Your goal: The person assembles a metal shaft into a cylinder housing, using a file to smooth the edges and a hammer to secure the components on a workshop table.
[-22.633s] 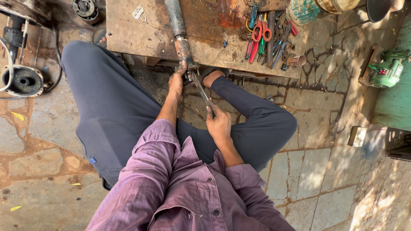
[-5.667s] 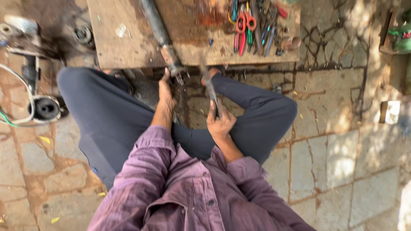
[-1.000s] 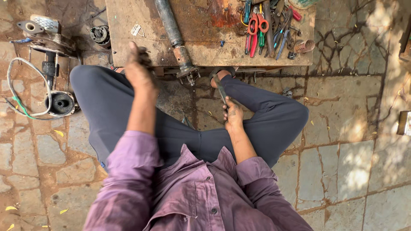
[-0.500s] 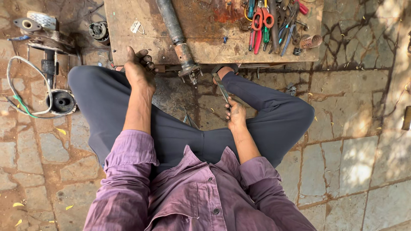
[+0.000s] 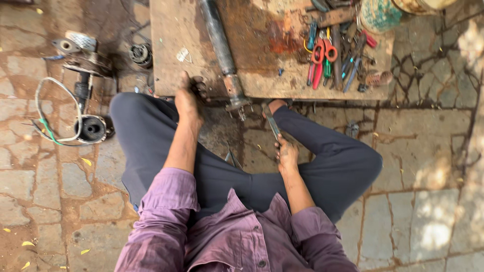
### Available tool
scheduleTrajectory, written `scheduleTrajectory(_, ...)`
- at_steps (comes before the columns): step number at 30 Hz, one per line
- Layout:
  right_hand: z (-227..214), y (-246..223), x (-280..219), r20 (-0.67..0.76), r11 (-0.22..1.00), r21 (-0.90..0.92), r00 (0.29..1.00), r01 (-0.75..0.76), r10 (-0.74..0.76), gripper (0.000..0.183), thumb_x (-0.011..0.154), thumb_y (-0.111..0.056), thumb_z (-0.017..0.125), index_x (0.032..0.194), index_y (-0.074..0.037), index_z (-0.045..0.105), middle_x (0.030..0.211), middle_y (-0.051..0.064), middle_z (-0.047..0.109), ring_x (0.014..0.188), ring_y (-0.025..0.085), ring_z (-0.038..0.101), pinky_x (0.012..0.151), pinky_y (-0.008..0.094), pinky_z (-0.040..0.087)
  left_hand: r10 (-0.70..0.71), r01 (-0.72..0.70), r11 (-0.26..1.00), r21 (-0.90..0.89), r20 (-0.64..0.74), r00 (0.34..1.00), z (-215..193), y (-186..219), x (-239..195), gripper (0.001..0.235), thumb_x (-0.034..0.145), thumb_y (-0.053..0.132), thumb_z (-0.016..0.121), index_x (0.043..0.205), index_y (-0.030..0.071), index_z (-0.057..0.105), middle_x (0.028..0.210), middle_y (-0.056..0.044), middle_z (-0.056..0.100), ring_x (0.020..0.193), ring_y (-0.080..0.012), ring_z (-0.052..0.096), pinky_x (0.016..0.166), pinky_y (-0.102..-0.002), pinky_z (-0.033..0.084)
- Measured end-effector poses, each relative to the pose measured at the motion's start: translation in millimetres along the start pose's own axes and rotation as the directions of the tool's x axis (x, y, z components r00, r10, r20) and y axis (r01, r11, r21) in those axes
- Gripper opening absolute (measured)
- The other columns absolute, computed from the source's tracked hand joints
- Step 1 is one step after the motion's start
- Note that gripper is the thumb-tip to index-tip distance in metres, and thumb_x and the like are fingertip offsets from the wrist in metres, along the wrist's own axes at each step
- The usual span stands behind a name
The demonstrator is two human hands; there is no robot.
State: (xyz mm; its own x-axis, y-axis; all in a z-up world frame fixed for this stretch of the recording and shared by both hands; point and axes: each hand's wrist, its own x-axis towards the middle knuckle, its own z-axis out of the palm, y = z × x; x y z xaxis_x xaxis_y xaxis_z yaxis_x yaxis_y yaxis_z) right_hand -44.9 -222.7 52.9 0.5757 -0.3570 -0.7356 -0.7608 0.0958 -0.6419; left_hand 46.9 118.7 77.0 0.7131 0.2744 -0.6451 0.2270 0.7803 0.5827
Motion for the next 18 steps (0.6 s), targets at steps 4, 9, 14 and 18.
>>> scheduleTrajectory(4,0,15,20,0.064,1.0,-0.023,0.998,-0.001,0.002,0.02,0.093,-0.024,0.074,0.097,-0.005,0.07,0.065,0.0,0.061,0.043,0.008,0.041,0.039,0.025,0.028,-0.007,0.007,1.0,0.027,-0.004,1.0,10,5,-4,0.052,0.1,0.058,0.052,0.095,0.009,0.066,0.072,0.0,0.057,0.064,-0.0148,0.05,0.06,-0.033,0.041)
scheduleTrajectory(9,10,17,31,-0.015,0.983,-0.184,1.0,-0.012,0.009,0.024,0.092,-0.025,0.075,0.09,-0.002,0.068,0.066,0.001,0.064,0.045,0.008,0.045,0.039,0.026,0.031,-0.019,0.02,0.999,0.045,-0.016,1.0,9,7,-2,0.053,0.1,0.058,0.05,0.096,0.008,0.066,0.071,0.001,0.056,0.063,-0.015,0.05,0.06,-0.034,0.043)
scheduleTrajectory(14,15,5,13,0.005,0.982,-0.182,0.999,0.039,-0.039,0.024,0.092,-0.023,0.075,0.088,0.0,0.068,0.066,0.002,0.064,0.046,0.008,0.045,0.039,0.026,0.031,-0.002,0.001,1.0,0.024,0.034,0.999,2,5,4,0.05,0.101,0.056,0.05,0.094,0.008,0.064,0.069,0.0,0.054,0.061,-0.0166,0.05,0.058,-0.035,0.043)
scheduleTrajectory(18,14,-8,-9,0.081,0.983,-0.17,0.995,0.067,-0.054,0.023,0.093,-0.023,0.073,0.093,-0.001,0.07,0.066,0.001,0.062,0.046,0.007,0.043,0.04,0.026,0.03,0.028,-0.029,0.999,0.037,0.028,0.999,1,6,-5,0.048,0.103,0.055,0.051,0.093,0.009,0.062,0.07,-0.001,0.055,0.063,-0.0162,0.05,0.06,-0.035,0.044)
